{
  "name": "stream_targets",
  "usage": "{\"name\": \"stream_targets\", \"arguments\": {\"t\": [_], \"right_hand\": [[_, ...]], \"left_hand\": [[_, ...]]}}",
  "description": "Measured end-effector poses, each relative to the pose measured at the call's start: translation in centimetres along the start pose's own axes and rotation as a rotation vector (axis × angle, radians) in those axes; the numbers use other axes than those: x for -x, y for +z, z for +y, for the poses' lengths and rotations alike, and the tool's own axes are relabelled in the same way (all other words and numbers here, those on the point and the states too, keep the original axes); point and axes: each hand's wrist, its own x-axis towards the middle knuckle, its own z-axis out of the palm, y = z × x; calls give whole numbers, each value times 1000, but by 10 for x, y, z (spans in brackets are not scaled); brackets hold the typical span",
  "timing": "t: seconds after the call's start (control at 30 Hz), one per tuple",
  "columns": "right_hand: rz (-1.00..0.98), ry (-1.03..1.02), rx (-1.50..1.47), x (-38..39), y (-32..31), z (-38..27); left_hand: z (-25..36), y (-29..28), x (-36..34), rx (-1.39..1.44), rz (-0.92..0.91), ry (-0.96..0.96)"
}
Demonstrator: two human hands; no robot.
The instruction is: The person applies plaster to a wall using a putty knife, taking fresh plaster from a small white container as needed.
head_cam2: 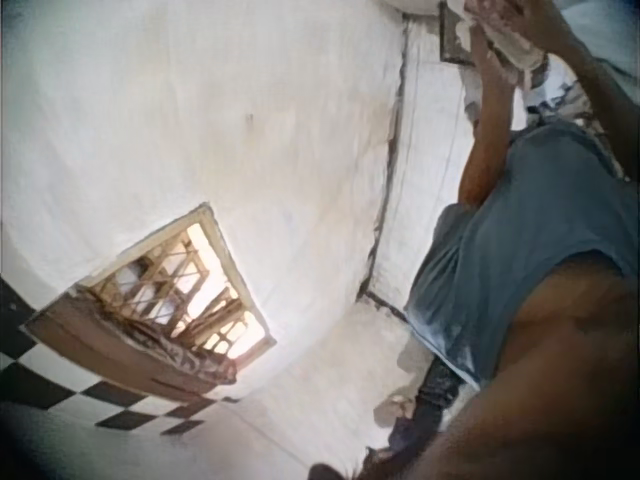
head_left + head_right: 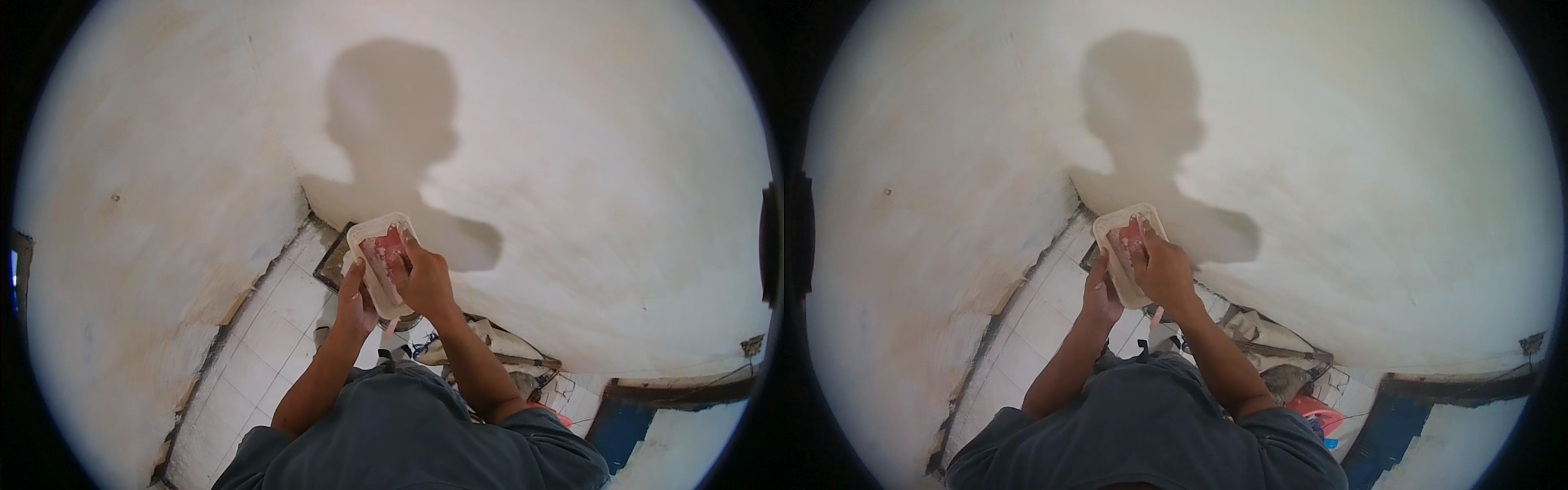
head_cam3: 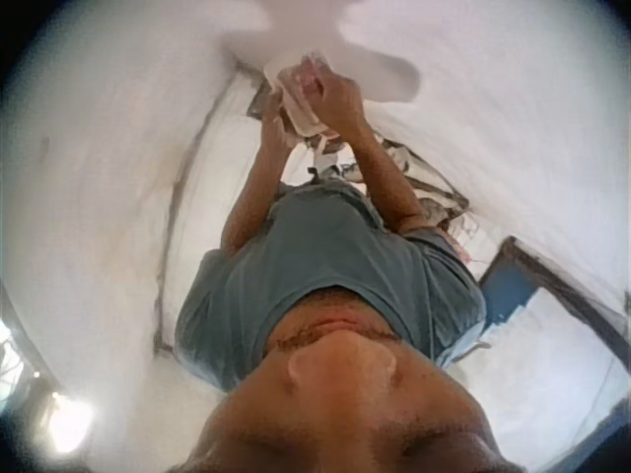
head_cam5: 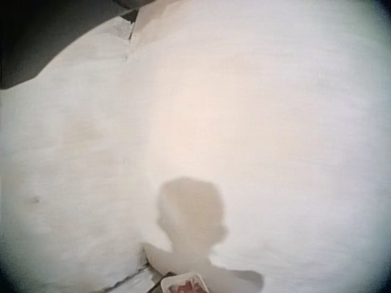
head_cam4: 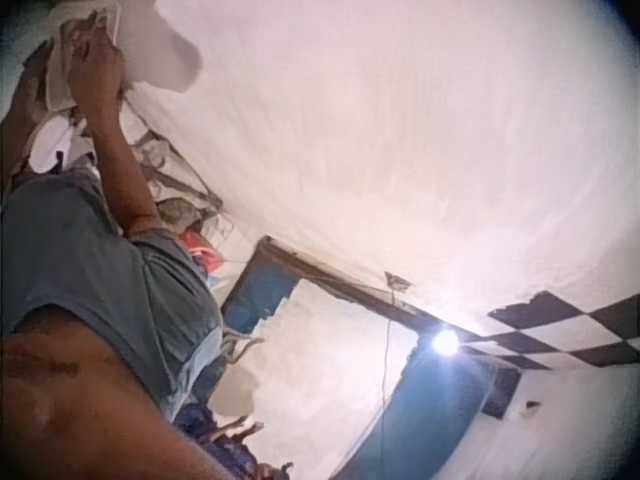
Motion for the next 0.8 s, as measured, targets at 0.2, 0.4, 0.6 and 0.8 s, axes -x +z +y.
{"name": "stream_targets", "arguments": {"t": [0.2,0.4,0.6,0.8], "right_hand": [[8,219,-168,-23,23,-23],[-48,-44,-9,-31,68,-50],[-69,-74,15,-37,95,-66],[-32,208,-357,-56,90,-53]], "left_hand": [[40,-19,5,6,58,41],[66,-38,1,3,72,66],[85,-67,-5,42,85,94],[104,-67,-2,20,109,114]]}}
